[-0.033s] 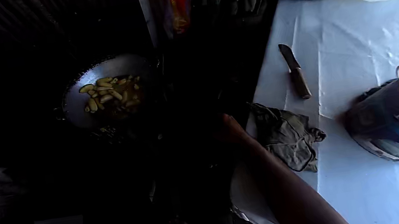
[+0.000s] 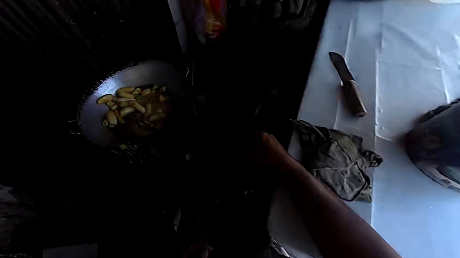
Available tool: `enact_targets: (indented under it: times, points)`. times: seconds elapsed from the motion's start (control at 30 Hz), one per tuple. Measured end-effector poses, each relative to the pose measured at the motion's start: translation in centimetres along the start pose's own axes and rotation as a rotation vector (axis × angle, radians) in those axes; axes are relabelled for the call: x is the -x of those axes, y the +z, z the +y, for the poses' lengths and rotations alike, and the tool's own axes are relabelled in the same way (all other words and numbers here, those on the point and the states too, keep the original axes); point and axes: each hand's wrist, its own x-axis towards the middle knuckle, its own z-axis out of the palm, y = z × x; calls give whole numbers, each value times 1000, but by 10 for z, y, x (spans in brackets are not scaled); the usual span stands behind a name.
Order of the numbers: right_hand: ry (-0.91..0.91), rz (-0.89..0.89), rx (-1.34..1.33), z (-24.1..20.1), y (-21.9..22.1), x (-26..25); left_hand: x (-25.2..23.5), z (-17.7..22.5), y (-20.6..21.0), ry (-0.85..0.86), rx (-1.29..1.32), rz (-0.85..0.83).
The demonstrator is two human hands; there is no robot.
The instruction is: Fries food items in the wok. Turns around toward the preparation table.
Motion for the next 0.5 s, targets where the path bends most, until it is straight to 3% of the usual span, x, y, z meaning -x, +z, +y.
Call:
enact_targets:
  times: [0.2,0.37,0.5]
  points:
    - [9,-20,-7,0,-4,-5,-86,88,2,107,148,378]
    - [36,-21,-2,-2,-5,-4,-167,156,20,55,447,322]
    - [47,-15,-40,-2,-6,-3,-195,207,19,72,796,351]
